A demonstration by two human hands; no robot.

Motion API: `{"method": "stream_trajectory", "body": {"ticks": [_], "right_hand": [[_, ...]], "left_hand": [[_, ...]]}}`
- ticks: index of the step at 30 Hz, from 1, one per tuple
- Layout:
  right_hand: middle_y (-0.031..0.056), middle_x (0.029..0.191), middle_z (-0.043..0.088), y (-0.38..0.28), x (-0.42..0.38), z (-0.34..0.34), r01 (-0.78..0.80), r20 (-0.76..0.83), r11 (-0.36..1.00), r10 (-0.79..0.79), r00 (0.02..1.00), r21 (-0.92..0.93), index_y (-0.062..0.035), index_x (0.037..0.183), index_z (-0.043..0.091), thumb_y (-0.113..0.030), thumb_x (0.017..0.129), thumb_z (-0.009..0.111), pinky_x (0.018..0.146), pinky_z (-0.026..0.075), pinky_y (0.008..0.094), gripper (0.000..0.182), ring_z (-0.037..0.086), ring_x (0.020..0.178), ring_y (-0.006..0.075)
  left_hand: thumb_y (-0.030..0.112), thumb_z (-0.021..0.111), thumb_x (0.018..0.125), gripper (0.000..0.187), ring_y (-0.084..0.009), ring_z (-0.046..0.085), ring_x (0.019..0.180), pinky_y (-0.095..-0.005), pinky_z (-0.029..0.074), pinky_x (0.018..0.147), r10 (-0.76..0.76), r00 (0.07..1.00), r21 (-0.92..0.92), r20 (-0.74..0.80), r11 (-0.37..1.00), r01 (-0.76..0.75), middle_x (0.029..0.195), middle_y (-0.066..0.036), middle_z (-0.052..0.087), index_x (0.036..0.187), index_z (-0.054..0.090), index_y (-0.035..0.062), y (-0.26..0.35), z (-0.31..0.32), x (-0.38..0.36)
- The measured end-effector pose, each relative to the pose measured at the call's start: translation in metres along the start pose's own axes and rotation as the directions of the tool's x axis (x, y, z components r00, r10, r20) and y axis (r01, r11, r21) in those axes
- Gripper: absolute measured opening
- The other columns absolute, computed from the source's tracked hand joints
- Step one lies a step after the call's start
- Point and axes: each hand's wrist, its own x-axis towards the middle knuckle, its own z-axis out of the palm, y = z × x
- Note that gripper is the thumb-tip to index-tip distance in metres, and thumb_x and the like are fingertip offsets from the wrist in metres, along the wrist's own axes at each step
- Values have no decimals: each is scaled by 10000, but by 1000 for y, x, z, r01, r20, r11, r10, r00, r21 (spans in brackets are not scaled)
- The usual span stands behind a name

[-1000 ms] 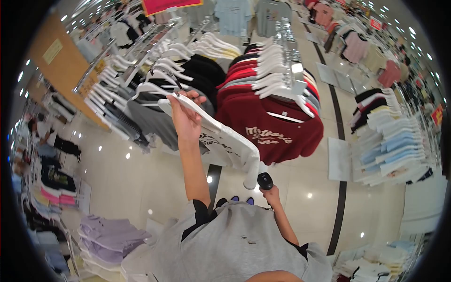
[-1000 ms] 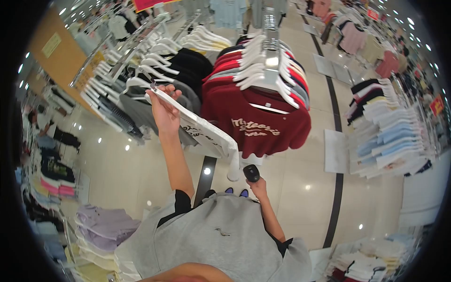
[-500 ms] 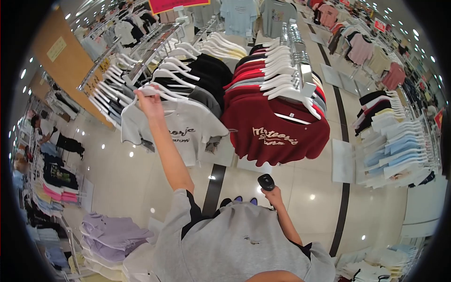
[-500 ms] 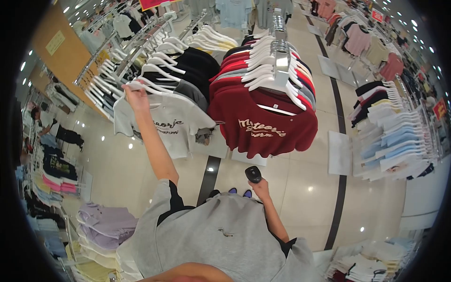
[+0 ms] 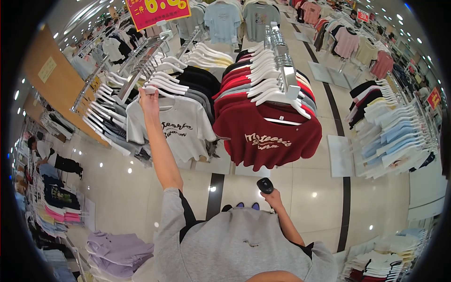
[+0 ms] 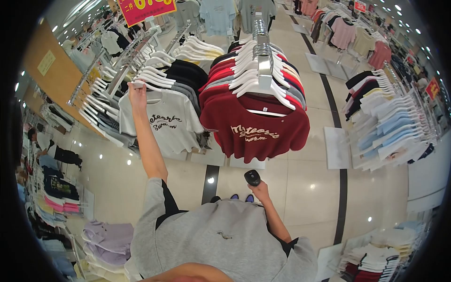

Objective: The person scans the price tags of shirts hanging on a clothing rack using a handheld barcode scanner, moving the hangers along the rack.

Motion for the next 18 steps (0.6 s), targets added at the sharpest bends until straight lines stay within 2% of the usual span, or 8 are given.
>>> {"method": "stream_trajectory", "body": {"ticks": [7,9,10,11,13,15,17,18], "right_hand": [[60,584,585,20,3,5,45,-34,999,-45,998,1,1,770,615,-191,732,727,511,451,301,225,552,510,128],[63,587,588,23,3,6,71,-46,997,-72,996,-29,-1,776,616,-191,733,728,514,455,300,225,556,511,130],[65,588,590,21,2,4,49,-29,998,-50,998,-38,-2,777,617,-194,734,728,516,457,302,226,561,514,133],[68,590,593,19,1,3,27,-12,998,-27,1000,-49,-3,779,618,-196,735,728,519,460,303,227,566,516,135],[70,592,595,24,4,5,55,-23,996,-57,998,-72,0,777,618,-201,736,729,520,461,305,233,569,518,137],[73,594,597,29,5,5,85,-34,991,-89,995,-100,4,775,617,-205,738,730,522,462,307,240,572,520,139],[73,591,596,31,4,6,110,-48,990,-114,992,-90,9,767,613,-211,740,731,524,464,310,250,573,521,140],[73,591,596,32,5,6,112,-55,990,-118,992,-89,9,767,613,-211,740,731,524,464,310,250,573,521,140]], "left_hand": [[491,551,900,460,-174,546,937,-305,439,814,-34,999,134,-33,990,38,978,-41,561,1091,525,73,-12,5,-11],[505,560,891,467,-138,529,841,-296,461,730,52,997,212,-51,976,-40,865,-8,536,1023,490,62,-19,7,-24],[432,576,908,390,-129,514,772,-280,458,721,88,986,301,-143,953,-41,845,-9,521,997,470,68,-21,10,-32],[432,576,908,390,-129,514,772,-280,458,721,85,987,300,-139,953,-40,845,-9,521,997,470,68,-27,12,-44],[355,582,919,317,-112,487,733,-267,443,705,254,963,555,-93,816,-162,835,-23,517,968,482,57,-49,7,-66],[283,572,925,257,-107,472,734,-269,427,689,235,972,607,8,772,-192,811,-28,509,940,499,37,-93,-11,-91],[244,537,935,220,-128,475,747,-281,421,690,248,956,693,157,662,-286,807,-20,504,905,510,27,-123,19,-164],[255,567,916,238,-147,510,762,-283,435,711,140,962,756,232,597,-269,837,-49,544,935,528,21,-128,37,-200]]}}
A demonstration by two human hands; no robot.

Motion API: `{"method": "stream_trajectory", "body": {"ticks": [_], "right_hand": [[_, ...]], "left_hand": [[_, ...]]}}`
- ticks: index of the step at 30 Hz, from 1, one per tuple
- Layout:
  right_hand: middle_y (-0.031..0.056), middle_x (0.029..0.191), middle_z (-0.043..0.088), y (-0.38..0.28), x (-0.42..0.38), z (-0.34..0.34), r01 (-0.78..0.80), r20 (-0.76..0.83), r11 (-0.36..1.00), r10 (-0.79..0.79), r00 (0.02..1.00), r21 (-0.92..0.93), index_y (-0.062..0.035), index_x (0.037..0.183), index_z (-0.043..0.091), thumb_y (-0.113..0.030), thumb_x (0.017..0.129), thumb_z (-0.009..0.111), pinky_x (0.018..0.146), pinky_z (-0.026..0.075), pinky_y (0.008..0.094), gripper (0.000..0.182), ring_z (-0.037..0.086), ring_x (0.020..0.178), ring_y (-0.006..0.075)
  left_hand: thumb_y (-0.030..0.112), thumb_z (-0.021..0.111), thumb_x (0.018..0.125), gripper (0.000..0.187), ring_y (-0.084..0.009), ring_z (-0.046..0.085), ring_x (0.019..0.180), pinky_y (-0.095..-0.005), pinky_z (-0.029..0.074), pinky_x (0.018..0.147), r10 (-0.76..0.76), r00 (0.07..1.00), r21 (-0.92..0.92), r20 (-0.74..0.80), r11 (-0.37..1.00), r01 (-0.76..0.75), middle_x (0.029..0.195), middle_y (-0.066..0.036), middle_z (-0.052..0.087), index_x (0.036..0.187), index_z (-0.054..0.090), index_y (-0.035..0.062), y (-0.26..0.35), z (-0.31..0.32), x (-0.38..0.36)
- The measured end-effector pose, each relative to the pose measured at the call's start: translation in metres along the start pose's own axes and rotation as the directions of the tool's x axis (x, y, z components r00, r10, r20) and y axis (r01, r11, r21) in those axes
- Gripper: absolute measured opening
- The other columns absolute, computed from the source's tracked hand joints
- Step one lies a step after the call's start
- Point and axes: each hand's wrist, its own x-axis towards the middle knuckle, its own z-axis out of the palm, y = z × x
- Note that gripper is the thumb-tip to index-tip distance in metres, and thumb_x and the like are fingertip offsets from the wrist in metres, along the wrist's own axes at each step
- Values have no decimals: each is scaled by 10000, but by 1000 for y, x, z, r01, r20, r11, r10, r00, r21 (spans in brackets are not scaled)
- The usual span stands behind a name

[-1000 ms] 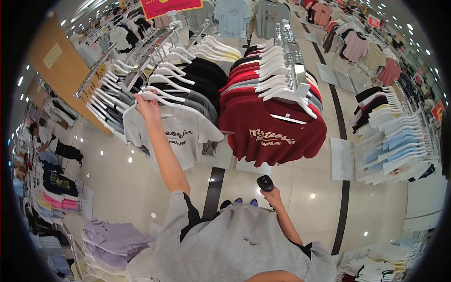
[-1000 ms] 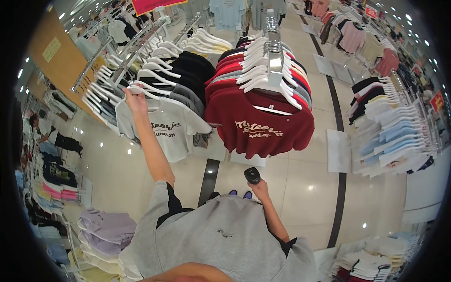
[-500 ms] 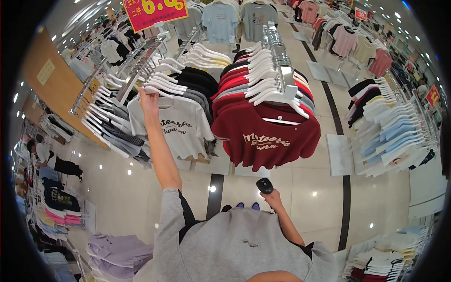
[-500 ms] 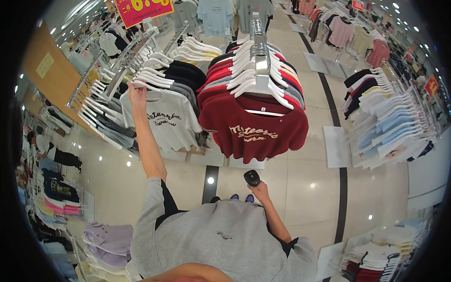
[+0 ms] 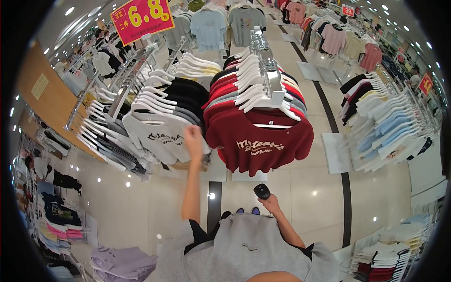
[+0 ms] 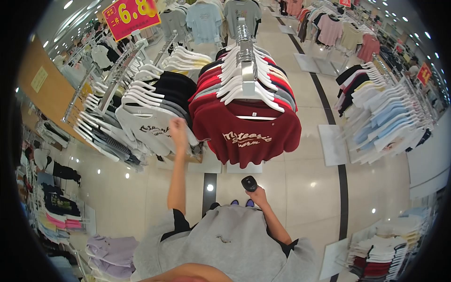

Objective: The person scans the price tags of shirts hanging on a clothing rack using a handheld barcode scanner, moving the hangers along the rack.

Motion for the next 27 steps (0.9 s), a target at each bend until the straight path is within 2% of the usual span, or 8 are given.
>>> {"method": "stream_trajectory", "body": {"ticks": [2,3,7,9,11,15,21,27], "right_hand": [[71,595,596,1,-2,0,-6,-12,1000,7,1000,19,13,764,609,-198,743,730,523,461,303,245,570,526,136],[70,596,596,1,-2,-2,-10,-19,1000,10,1000,26,16,763,607,-192,745,729,523,459,300,242,568,529,134],[52,610,603,7,1,-18,13,-131,994,2,991,110,3,764,625,-163,743,733,549,462,288,199,568,560,126],[33,745,640,34,16,-28,65,-334,960,30,942,271,-19,926,631,-93,742,719,602,469,277,218,580,652,118],[106,1211,551,-13,30,-70,113,-347,903,42,937,415,-18,1291,427,-71,717,753,876,446,309,662,552,1029,187],[98,1321,454,-90,78,-147,381,-498,833,-151,854,401,-52,1431,266,-65,725,744,967,394,295,852,489,1144,173],[77,1205,552,-103,149,-190,356,-431,874,-196,881,331,-38,1331,447,-146,752,739,959,390,299,658,516,1092,158],[28,1020,613,-79,144,-156,338,-449,747,-59,891,572,-62,1090,618,-115,789,694,889,408,292,316,553,959,130]], "left_hand": [[247,616,886,329,-190,551,886,-305,447,812,-14,985,43,175,999,7,1001,-87,554,1092,509,14,16,36,-44],[218,676,831,490,-273,500,1070,-366,403,928,268,947,177,179,938,-299,1157,-150,508,1207,452,-2,16,49,-51],[241,728,775,755,-383,264,1274,-458,206,1078,310,950,180,-30,937,-300,1356,-233,286,1343,307,-21,56,74,-49],[241,739,764,755,-371,273,1287,-456,227,1071,289,953,289,-91,923,-253,1343,-227,297,1353,335,-1,68,71,-37],[250,766,732,662,-350,413,1179,-426,324,1009,239,970,208,48,947,-244,1255,-184,428,1264,448,19,42,67,-22],[265,771,735,538,-300,504,1060,-388,396,937,92,990,112,105,988,-104,1147,-142,508,1138,520,13,41,55,-23],[212,727,801,410,-224,528,937,-345,442,832,77,995,49,-60,996,-74,960,-115,538,1052,506,-26,7,63,-52],[217,694,815,505,-271,549,1046,-354,426,898,-95,992,-60,80,993,100,1143,-168,560,1185,472,-45,-41,86,-110]]}}
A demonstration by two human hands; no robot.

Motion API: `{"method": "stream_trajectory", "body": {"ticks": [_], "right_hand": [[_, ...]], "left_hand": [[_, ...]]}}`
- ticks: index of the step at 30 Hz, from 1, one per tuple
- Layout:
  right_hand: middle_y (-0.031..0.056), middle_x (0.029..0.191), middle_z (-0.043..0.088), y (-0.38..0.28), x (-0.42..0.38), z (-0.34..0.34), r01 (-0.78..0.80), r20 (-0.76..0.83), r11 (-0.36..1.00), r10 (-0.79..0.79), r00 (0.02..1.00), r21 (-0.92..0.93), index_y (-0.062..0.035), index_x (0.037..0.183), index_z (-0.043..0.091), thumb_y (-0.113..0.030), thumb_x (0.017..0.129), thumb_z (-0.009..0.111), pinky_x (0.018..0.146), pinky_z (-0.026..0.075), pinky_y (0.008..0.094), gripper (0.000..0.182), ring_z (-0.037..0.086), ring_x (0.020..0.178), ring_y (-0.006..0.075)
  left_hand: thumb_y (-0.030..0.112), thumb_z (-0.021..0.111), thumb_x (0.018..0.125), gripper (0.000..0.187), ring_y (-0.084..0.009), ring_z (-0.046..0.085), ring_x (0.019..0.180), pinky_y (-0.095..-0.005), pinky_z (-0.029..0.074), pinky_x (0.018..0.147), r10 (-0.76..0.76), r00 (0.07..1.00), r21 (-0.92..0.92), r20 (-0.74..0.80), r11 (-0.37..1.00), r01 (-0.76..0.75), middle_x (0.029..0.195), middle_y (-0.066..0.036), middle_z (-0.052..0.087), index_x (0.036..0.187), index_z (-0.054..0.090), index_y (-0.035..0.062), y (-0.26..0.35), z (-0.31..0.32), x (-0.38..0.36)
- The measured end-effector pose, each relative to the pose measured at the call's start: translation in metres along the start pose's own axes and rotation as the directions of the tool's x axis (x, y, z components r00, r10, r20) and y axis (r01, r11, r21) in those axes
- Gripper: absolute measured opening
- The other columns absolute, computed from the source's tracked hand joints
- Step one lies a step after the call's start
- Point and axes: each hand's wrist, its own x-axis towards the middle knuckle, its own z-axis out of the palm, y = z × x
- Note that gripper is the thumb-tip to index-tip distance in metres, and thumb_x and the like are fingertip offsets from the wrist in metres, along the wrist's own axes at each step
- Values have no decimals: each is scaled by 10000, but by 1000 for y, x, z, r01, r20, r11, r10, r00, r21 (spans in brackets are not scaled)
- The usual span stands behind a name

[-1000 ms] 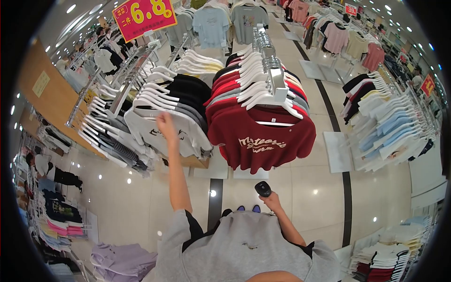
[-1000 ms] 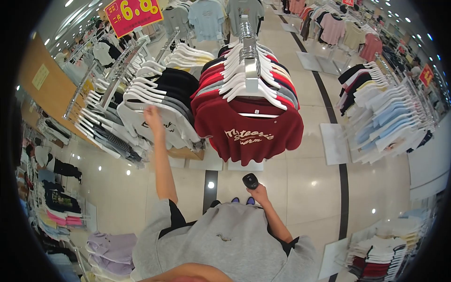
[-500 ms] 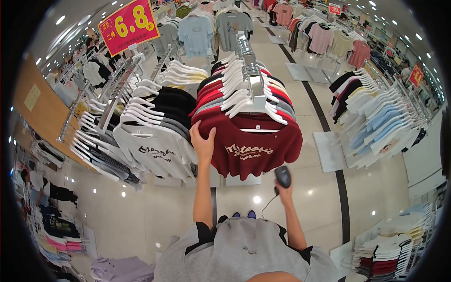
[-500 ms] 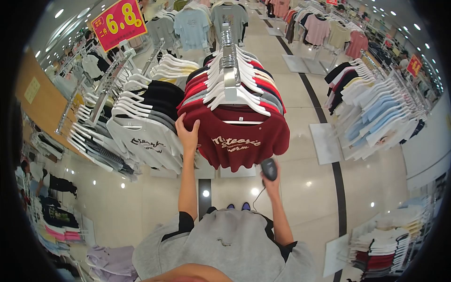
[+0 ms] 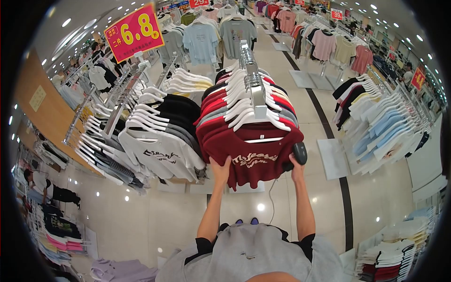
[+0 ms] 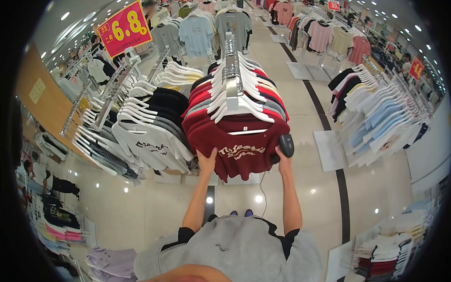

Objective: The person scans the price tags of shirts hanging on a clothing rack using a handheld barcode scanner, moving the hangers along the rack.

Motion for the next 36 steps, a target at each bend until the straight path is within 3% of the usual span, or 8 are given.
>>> {"method": "stream_trajectory", "body": {"ticks": [4,11,14,18,20,24,29,36], "right_hand": [[25,1037,602,33,-33,1,-54,-63,984,66,996,168,-53,1107,600,-89,794,666,912,394,295,322,544,982,136],[53,1059,618,68,-86,-6,-214,-120,964,234,965,158,-29,1140,574,-89,776,629,908,421,329,373,563,1001,175],[62,981,641,87,-106,-10,-172,-227,979,193,955,111,-12,1080,605,-92,766,639,793,463,319,326,588,872,158],[26,674,611,159,-147,-50,-375,-40,862,385,922,-342,-16,873,673,-72,718,640,548,435,305,168,540,594,127],[21,728,613,166,-164,-50,-426,22,812,473,881,-400,-19,924,664,-57,704,631,585,445,303,225,552,637,128],[65,998,623,175,-178,-45,-556,41,830,557,829,-40,-53,1101,605,-66,719,588,818,456,318,383,579,900,192],[83,1037,633,139,-172,-27,-745,399,370,668,629,555,-57,1135,562,-185,796,529,925,460,388,364,597,981,251],[24,976,646,194,-166,-31,-442,47,484,633,772,755,-125,965,599,-154,753,578,913,462,410,215,598,963,221]], "left_hand": [[202,729,775,503,-237,566,1047,-338,438,889,-247,959,-312,139,908,280,1127,-135,589,1151,503,-43,-72,22,-39],[261,744,745,354,-235,611,859,-343,473,777,-439,748,92,498,885,457,933,-180,626,934,631,-16,-177,32,-143],[305,748,734,404,-240,611,859,-348,472,769,-215,867,131,450,976,174,895,-164,635,955,644,-16,-221,32,-184],[214,672,742,329,-217,610,858,-336,481,777,-777,527,212,344,611,763,894,-104,646,982,649,-10,-183,12,-216],[189,650,738,319,-204,611,844,-333,481,759,-706,536,148,464,658,738,886,-90,642,993,644,-3,-151,7,-223],[80,578,741,244,-156,611,818,-302,493,695,-560,494,5,665,665,747,867,-49,620,973,620,15,-51,-8,-233],[16,512,730,438,-192,620,819,-327,518,709,-531,401,-161,747,441,883,965,-66,590,1167,497,21,29,-34,-222],[-3,475,679,615,-224,596,983,-369,513,834,-530,146,-64,835,170,983,1065,-86,577,1288,395,32,48,-139,-184]]}}
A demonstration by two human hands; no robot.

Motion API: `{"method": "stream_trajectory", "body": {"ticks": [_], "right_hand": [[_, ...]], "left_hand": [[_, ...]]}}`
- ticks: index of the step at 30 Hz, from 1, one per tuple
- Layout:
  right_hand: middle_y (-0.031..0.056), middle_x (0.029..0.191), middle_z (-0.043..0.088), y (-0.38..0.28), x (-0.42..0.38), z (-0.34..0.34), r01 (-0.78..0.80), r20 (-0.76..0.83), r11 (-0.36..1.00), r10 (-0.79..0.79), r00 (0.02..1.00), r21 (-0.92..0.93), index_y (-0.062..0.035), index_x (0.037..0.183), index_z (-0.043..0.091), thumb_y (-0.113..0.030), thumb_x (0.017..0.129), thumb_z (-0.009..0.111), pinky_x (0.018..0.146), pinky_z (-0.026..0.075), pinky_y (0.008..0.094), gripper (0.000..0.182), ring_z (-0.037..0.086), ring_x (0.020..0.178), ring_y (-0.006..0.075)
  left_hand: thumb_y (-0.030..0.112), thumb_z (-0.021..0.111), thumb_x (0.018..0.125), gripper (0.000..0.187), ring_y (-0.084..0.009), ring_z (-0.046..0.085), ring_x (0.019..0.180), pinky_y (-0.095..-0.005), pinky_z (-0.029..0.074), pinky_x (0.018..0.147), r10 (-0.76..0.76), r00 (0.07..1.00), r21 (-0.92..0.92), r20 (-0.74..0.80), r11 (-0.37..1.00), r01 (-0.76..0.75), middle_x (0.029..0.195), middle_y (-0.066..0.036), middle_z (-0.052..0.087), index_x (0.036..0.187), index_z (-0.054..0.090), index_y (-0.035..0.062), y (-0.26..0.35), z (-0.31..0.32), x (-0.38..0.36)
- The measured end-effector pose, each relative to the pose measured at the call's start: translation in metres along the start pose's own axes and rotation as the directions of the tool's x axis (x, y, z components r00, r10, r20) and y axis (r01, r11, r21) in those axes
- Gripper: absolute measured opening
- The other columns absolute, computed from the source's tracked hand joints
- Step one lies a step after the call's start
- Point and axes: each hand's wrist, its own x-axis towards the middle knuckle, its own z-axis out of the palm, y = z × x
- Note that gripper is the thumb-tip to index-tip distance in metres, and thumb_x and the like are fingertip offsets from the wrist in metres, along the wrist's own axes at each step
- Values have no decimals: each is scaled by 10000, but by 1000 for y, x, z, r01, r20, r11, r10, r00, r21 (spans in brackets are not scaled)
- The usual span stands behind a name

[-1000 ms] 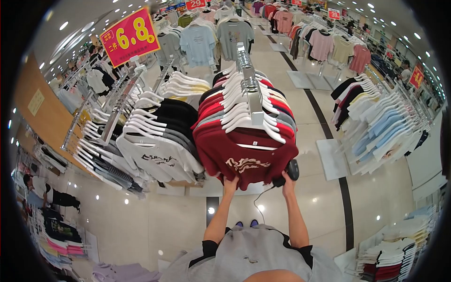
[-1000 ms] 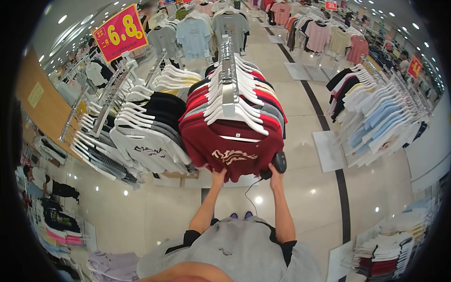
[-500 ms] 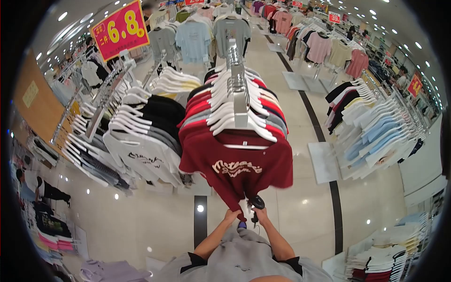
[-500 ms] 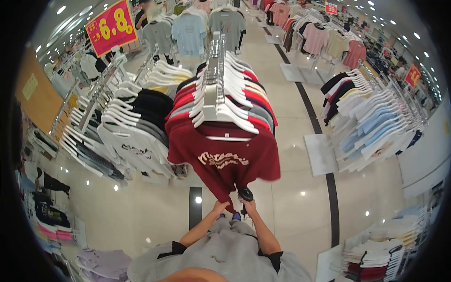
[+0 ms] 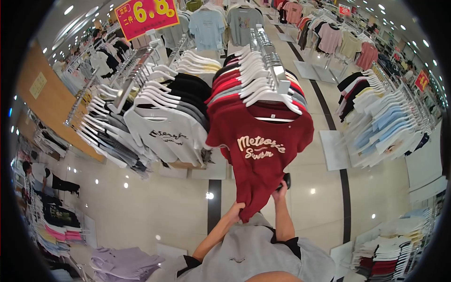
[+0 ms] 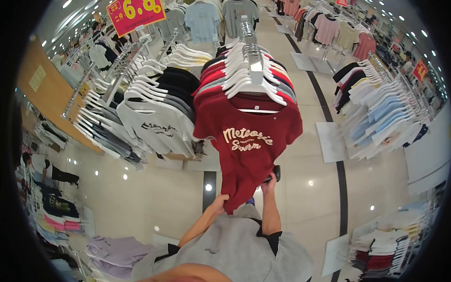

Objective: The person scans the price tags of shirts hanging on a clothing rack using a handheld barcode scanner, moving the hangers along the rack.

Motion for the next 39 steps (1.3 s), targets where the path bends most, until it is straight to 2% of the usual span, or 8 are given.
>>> {"method": "stream_trajectory", "body": {"ticks": [7,13,17,19,23,27,36,39], "right_hand": [[61,1120,623,14,-60,21,172,-15,979,-172,985,112,-129,1065,585,-105,747,548,976,427,458,321,562,1102,258],[50,1163,589,37,-185,84,127,33,971,-122,992,-202,-85,1161,543,-57,759,527,995,408,372,403,546,1110,216],[15,836,579,65,-205,81,15,4,850,-15,1000,-527,-75,974,573,-13,711,670,741,509,317,287,601,778,186],[36,859,625,67,-208,82,168,182,627,-43,982,-761,-26,979,602,-28,722,695,690,506,295,273,601,742,169],[72,799,648,41,-224,115,466,476,259,-26,879,-846,17,947,624,-86,712,705,676,498,310,269,583,714,141],[90,698,630,35,-227,110,556,557,-42,-30,830,-830,31,875,617,-99,693,695,642,498,326,238,583,640,154],[56,799,637,37,-231,107,251,269,538,-48,962,-805,-6,936,619,-42,729,677,635,483,277,217,581,681,123],[63,836,636,36,-227,112,372,397,388,-17,918,-843,9,988,602,-32,722,680,659,499,266,280,598,713,121]], "left_hand": [[123,593,775,460,-242,586,1044,-366,484,888,236,932,-131,-275,951,-280,1137,-91,595,1217,497,44,-6,-97,-34],[211,577,847,279,-230,559,1018,-449,469,882,-98,869,-408,-484,904,-126,1151,-75,563,1106,533,114,-54,-165,6],[136,591,846,407,-199,511,1085,-389,461,896,-53,996,125,-68,990,61,1183,-76,533,1226,458,76,-61,-66,5],[85,581,850,477,-178,492,1129,-344,446,918,230,964,753,133,609,-249,1193,-77,535,1296,414,63,-87,-62,39],[-11,580,816,591,-223,458,1223,-340,419,973,-75,996,734,47,679,16,1278,-113,517,1368,392,85,-81,-57,59],[43,576,841,522,-193,473,1200,-350,412,979,114,941,839,319,427,-337,1286,-89,507,1338,420,82,-114,-80,95],[75,512,880,447,-176,466,1196,-342,367,1018,137,919,726,370,575,-378,1300,-81,493,1320,435,82,-99,-59,93],[82,497,888,432,-172,465,1195,-340,357,1026,156,911,699,382,596,-395,1304,-79,490,1316,438,81,-78,-51,91]]}}
